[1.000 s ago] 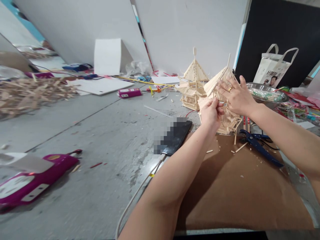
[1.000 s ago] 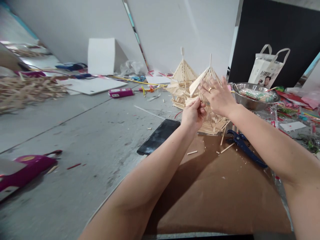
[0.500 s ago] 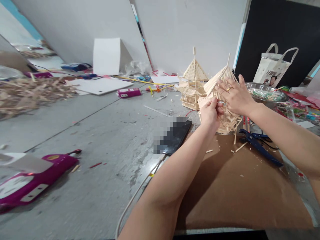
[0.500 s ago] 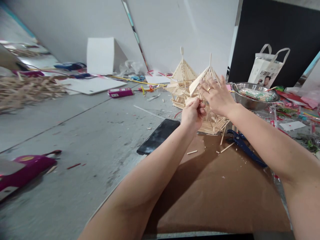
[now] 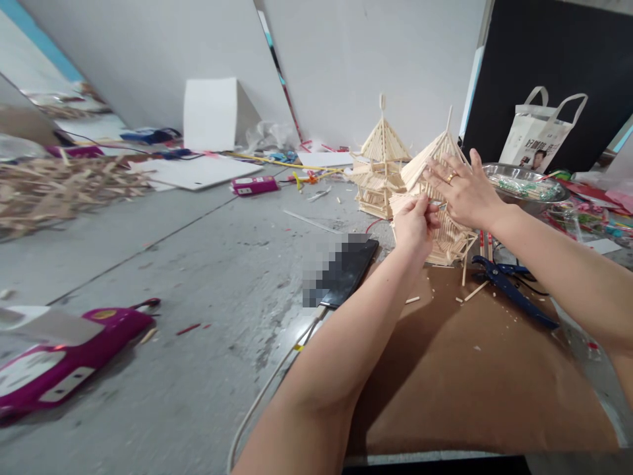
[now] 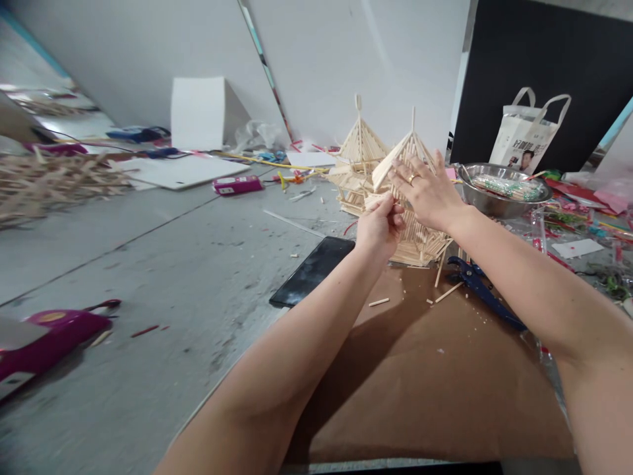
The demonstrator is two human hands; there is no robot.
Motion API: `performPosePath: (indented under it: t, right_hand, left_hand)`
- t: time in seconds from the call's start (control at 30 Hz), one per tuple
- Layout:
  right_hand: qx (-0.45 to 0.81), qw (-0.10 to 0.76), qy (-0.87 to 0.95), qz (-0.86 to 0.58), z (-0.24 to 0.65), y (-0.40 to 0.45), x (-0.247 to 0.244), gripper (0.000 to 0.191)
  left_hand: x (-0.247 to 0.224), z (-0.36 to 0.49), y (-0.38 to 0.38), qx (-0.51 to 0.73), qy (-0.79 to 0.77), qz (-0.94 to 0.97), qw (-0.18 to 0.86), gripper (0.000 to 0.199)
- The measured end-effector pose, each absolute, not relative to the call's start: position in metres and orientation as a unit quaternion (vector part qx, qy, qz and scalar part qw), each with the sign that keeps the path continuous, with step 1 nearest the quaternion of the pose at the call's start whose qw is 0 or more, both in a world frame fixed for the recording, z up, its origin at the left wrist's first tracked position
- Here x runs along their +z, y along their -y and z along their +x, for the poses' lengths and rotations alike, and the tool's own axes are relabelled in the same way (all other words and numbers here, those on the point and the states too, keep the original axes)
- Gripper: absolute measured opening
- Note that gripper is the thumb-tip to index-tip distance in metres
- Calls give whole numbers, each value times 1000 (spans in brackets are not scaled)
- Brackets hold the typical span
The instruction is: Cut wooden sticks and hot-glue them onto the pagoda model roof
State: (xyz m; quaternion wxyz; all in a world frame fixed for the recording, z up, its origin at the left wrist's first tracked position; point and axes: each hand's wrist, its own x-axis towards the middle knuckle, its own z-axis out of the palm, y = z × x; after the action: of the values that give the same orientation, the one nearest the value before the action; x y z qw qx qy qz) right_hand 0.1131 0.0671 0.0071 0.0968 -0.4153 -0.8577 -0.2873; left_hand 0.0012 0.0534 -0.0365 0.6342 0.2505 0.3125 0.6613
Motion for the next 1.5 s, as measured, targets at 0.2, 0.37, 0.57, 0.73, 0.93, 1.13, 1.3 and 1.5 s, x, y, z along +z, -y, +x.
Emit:
performPosePath:
  t: [0.2,0.37,0.57,0.73,0.93,1.13,1.3,1.5]
  right_hand:
    - [-285,147,833,-450,123,-51,7,68]
    - [-157,327,813,-456,143,-26,-1,51]
    - [151,523,718,-433,164,9,-18,35]
    - [226,554,660,-455,172,28,-37,33]
    - [141,319,712,-610,207,32,-60,44]
    - [65,-118,707,-694,231,36,-82,39]
    - [64,-98,715,-689,227,36,-89,19]
    - [17,82,627,-774,234,34,-80,41]
  left_hand:
    - [-53,4,-55,725,-343,290,522,17]
    - [-51,7,-35,757,-332,390,406,14]
    - [-50,23,1,604,-277,639,388,14]
    - [-64,32,5,518,-298,721,351,8]
    - [-77,34,2,498,-313,747,309,14]
    - [-86,33,-7,483,-319,748,325,12]
    - [-92,33,-10,468,-323,768,293,14]
    - [-100,31,-6,494,-311,777,236,29]
